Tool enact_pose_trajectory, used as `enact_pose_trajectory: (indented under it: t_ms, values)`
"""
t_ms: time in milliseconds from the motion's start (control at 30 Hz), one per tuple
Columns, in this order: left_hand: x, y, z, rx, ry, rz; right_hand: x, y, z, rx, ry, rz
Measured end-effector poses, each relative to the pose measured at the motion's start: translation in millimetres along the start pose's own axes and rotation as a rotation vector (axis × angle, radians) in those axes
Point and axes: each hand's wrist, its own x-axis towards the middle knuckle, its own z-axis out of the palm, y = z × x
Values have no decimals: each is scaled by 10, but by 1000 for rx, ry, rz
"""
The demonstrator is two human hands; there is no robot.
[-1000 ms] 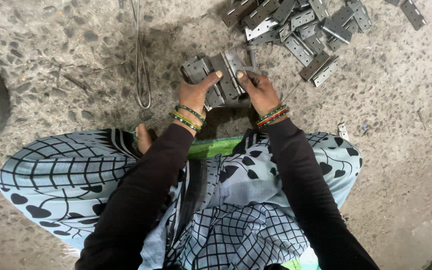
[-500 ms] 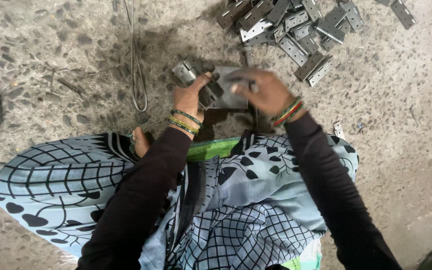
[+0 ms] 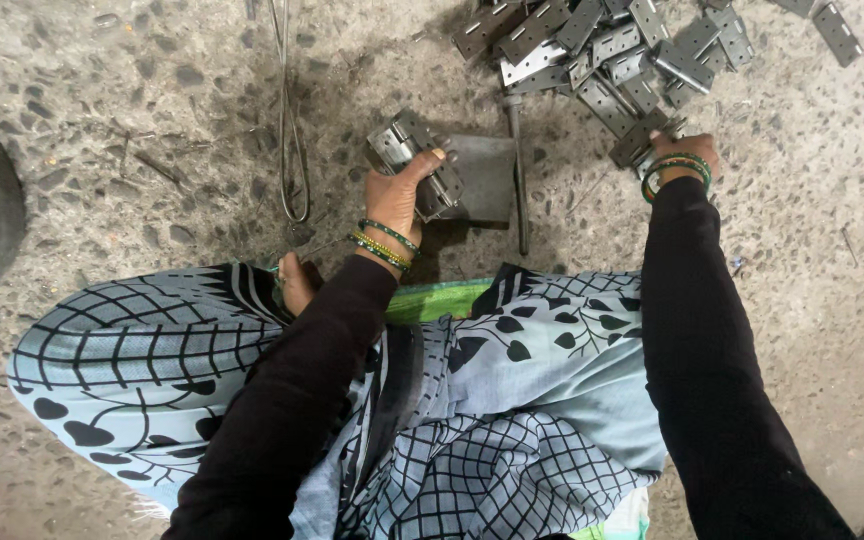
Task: The person sits on the floor and assembles small metal hinges by hand. They pick up hinge plates and pins from a pile, align them on a metal block, and press the pins into place using a hammer. The assembled hinges are placed into a separate pile.
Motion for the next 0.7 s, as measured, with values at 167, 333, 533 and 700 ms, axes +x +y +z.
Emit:
enact_pose_trajectory:
  t_ms: [167, 333, 533, 700]
  values:
    - [-9, -51, -17, 55, 0, -3, -172, 82, -209, 26, -17, -29]
    - [-17, -62, 6, 69, -24, 13, -238, 166, -301, 248, -235, -23]
    - [-20, -27, 0, 79, -8, -12, -512, 15, -246, 798, -273, 123]
    - [6, -47, 45, 27, 30, -23, -1127, -485, -916, 713, 289, -703]
